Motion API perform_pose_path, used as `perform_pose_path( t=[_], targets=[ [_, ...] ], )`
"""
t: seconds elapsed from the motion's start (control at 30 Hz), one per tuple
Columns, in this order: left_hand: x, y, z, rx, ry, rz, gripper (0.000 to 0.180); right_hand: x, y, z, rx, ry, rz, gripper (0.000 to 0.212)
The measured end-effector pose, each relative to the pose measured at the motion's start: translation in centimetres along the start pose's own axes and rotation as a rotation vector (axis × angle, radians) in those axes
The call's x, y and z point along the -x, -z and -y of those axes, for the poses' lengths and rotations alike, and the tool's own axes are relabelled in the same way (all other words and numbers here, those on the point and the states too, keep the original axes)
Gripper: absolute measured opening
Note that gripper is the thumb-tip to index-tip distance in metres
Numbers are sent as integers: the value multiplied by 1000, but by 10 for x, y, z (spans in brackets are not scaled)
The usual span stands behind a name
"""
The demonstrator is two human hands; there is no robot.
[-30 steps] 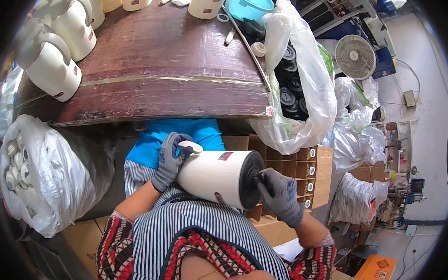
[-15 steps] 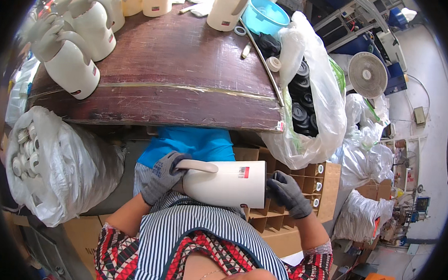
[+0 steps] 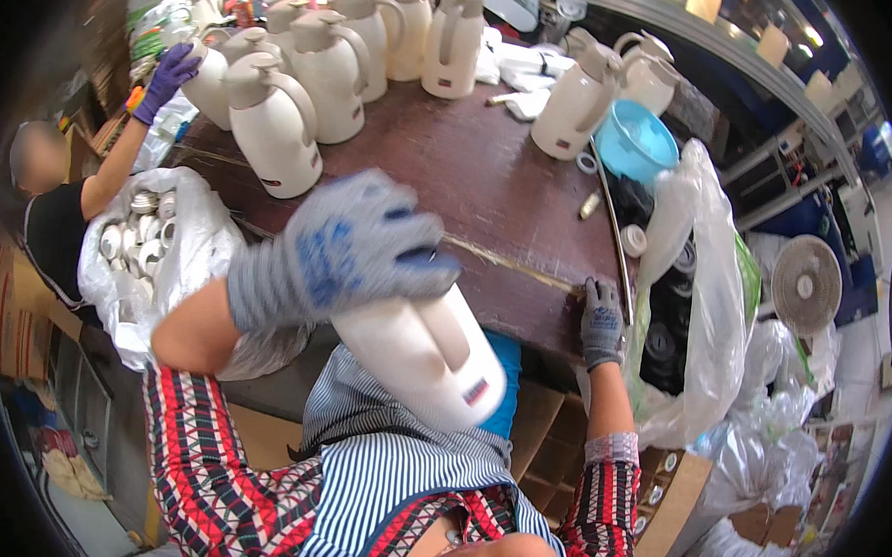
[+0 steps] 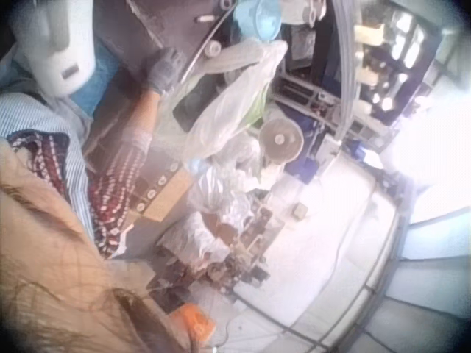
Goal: The person repeatedly picks up white thermos jugs, inserts a black lid into the opening, and secures it by hand. Completed jugs are placed on a wooden table. The person handles jugs one at a time and occasionally reaches into a cardboard box to retrieve parts.
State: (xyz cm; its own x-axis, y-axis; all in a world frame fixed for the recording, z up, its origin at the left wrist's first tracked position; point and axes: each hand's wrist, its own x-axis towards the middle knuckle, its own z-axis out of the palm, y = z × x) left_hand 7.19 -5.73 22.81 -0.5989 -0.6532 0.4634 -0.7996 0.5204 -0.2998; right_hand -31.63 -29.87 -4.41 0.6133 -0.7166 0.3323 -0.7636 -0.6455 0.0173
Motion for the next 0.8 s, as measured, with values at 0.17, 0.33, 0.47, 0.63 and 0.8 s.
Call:
perform_pose_path(
  t=[0.17,0.33,0.47,0.63,0.8],
  targets=[
    [-27,-12,76,-222,-169,192,20,-14,26,25,72,-53,204,56],
    [-8,-65,99,-320,-159,294,11,-69,84,86,-366,76,-110,59],
    [-9,-91,84,-353,-176,292,11,-139,152,175,-801,182,-85,50],
    [16,-125,46,-267,-126,-101,25,-224,190,240,-976,369,3,64],
    [49,-168,-47,684,872,-950,52,-268,186,291,-507,491,165,92]
  ],
)
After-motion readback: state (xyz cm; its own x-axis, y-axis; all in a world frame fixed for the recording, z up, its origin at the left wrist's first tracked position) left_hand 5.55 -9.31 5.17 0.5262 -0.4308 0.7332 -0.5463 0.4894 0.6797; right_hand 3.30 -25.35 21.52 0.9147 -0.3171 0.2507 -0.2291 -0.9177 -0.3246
